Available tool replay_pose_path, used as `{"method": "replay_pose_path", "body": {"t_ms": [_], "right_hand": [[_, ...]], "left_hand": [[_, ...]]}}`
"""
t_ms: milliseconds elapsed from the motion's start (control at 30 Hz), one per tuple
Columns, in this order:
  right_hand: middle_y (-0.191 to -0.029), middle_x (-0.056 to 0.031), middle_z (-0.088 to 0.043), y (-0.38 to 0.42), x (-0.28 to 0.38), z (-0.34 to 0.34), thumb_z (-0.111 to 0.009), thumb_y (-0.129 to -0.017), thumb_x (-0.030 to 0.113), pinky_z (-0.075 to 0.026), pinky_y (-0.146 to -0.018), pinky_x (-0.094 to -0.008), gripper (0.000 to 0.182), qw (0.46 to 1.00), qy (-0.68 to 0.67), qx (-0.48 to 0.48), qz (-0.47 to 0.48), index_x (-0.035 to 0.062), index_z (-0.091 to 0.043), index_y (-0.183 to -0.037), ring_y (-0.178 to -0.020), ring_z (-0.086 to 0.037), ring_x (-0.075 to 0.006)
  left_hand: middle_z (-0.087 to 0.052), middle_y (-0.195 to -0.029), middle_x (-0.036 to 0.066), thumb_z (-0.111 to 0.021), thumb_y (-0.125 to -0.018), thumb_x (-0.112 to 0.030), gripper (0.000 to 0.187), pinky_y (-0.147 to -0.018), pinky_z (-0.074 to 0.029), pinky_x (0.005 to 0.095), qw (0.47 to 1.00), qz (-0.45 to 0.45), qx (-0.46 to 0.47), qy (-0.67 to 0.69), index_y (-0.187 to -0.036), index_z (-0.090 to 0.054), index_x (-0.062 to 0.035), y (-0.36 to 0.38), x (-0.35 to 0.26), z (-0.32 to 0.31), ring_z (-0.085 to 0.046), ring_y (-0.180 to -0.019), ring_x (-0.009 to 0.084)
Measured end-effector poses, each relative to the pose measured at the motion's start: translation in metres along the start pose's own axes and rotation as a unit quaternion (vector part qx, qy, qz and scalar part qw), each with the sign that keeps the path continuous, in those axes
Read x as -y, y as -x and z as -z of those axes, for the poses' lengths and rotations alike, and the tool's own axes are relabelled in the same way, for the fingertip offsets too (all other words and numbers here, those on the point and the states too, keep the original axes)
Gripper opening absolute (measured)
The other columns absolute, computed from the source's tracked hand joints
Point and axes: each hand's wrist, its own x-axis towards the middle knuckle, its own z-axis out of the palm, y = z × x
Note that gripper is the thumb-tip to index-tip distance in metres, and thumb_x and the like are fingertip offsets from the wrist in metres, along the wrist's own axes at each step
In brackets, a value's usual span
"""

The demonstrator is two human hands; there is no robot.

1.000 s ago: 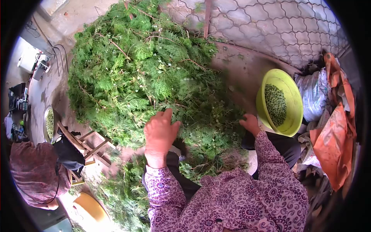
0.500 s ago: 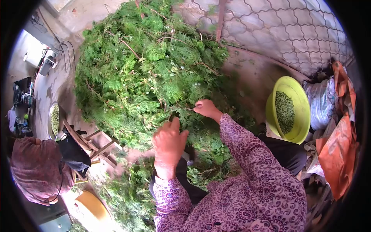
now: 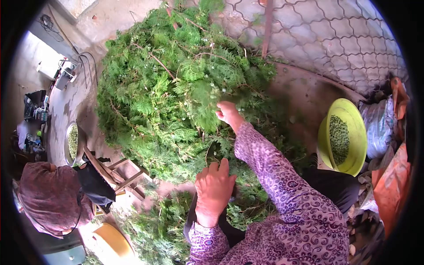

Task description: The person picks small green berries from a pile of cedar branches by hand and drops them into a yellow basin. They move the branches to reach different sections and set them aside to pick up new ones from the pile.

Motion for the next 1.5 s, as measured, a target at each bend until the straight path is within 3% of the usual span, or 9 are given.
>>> {"method": "replay_pose_path", "body": {"t_ms": [100, 567, 633, 700, 800, 933, 1033, 1100, 1500], "right_hand": [[-0.073, -0.0048, -0.044, 0.065, 0.029, 0.058, -0.058, -0.079, 0.013, -0.046, -0.048, -0.0266, 0.012, 0.942, 0.244, 0.172, 0.152, 0.0014, -0.054, -0.08, -0.063, -0.047, -0.0143], [-0.055, -0.0083, -0.056, 0.287, -0.019, 0.348, -0.054, -0.075, 0.015, -0.046, -0.046, -0.03, 0.018, 0.871, 0.486, 0.066, 0.035, -0.0012, -0.061, -0.077, -0.047, -0.057, -0.0158], [-0.064, -0.0129, -0.06, 0.281, -0.027, 0.365, -0.054, -0.073, 0.017, -0.049, -0.056, -0.0363, 0.021, 0.803, 0.584, 0.102, 0.056, -0.0011, -0.062, -0.081, -0.056, -0.06, -0.0247], [-0.074, -0.0166, -0.061, 0.27, -0.029, 0.373, -0.056, -0.071, 0.021, -0.047, -0.068, -0.041, 0.028, 0.627, 0.72, 0.03, 0.296, -0.0007, -0.062, -0.088, -0.07, -0.06, -0.0325], [-0.078, -0.018, -0.06, 0.249, -0.005, 0.343, -0.058, -0.069, 0.026, -0.046, -0.073, -0.0431, 0.035, 0.664, 0.605, -0.098, 0.429, -0.0016, -0.061, -0.09, -0.08, -0.057, -0.0347], [-0.076, -0.0184, -0.058, 0.197, 0.011, 0.317, -0.06, -0.068, 0.025, -0.045, -0.074, -0.0435, 0.033, 0.754, 0.534, -0.075, 0.375, -0.0025, -0.059, -0.086, -0.079, -0.057, -0.0352], [-0.081, -0.0139, -0.057, 0.159, 0.009, 0.307, -0.062, -0.073, 0.021, -0.047, -0.055, -0.0354, 0.03, 0.815, 0.549, -0.126, 0.137, -0.0008, -0.057, -0.093, -0.066, -0.059, -0.0233], [-0.079, -0.0098, -0.054, 0.147, 0.001, 0.296, -0.062, -0.077, 0.021, -0.044, -0.046, -0.03, 0.032, 0.983, 0.108, -0.139, -0.041, 0.001, -0.051, -0.1, -0.062, -0.058, -0.018], [-0.064, -0.0046, -0.054, 0.229, 0.053, 0.277, -0.055, -0.082, 0.021, -0.042, -0.043, -0.0252, 0.022, 0.946, 0.29, -0.066, 0.131, 0.0009, -0.05, -0.076, -0.053, -0.055, -0.0114]], "left_hand": [[-0.057, -0.078, 0.012, -0.07, -0.066, -0.019, 0.042, -0.06, -0.047, 0.0381, 1.0, -0.007, -0.003, 0.005, -0.103, -0.054, -0.0065, 0.0, -0.002, 0.001, -0.058, -0.071, 0.0298], [-0.059, -0.075, 0.013, -0.07, -0.069, -0.022, 0.03, -0.058, -0.047, 0.0386, 0.996, -0.091, -0.01, -0.019, -0.087, -0.055, -0.0041, -0.007, -0.042, -0.013, -0.061, -0.069, 0.0268], [-0.059, -0.077, 0.013, -0.069, -0.07, -0.024, 0.03, -0.059, -0.048, 0.0384, 0.994, -0.101, -0.011, -0.033, -0.088, -0.055, -0.0043, -0.01, -0.049, -0.017, -0.061, -0.071, 0.0274], [-0.06, -0.086, 0.015, -0.065, -0.074, -0.024, 0.037, -0.066, -0.047, 0.0414, 0.994, -0.056, 0.084, -0.045, -0.104, -0.054, -0.0059, -0.015, -0.058, -0.015, -0.06, -0.078, 0.0295], [-0.059, -0.08, 0.013, -0.069, -0.07, -0.025, 0.029, -0.061, -0.048, 0.0395, 0.994, -0.093, 0.035, -0.039, -0.087, -0.056, -0.0048, -0.018, -0.059, -0.024, -0.061, -0.075, 0.0283], [-0.058, -0.08, 0.013, -0.068, -0.07, -0.025, 0.03, -0.063, -0.047, 0.0392, 0.993, -0.094, 0.05, -0.053, -0.087, -0.055, -0.0049, -0.023, -0.063, -0.026, -0.06, -0.077, 0.028], [-0.058, -0.079, 0.012, -0.069, -0.07, -0.026, 0.03, -0.064, -0.046, 0.0378, 0.992, -0.104, 0.042, -0.062, -0.088, -0.054, -0.0056, -0.024, -0.064, -0.028, -0.06, -0.076, 0.0276], [-0.057, -0.078, 0.011, -0.069, -0.07, -0.026, 0.031, -0.065, -0.046, 0.0374, 0.99, -0.109, 0.053, -0.07, -0.088, -0.054, -0.0062, -0.024, -0.065, -0.029, -0.059, -0.076, 0.0269], [-0.058, -0.083, 0.013, -0.064, -0.074, -0.028, 0.031, -0.067, -0.046, 0.0415, 0.99, -0.095, 0.087, -0.065, -0.096, -0.054, -0.0085, -0.026, -0.07, -0.03, -0.059, -0.08, 0.0303]]}}
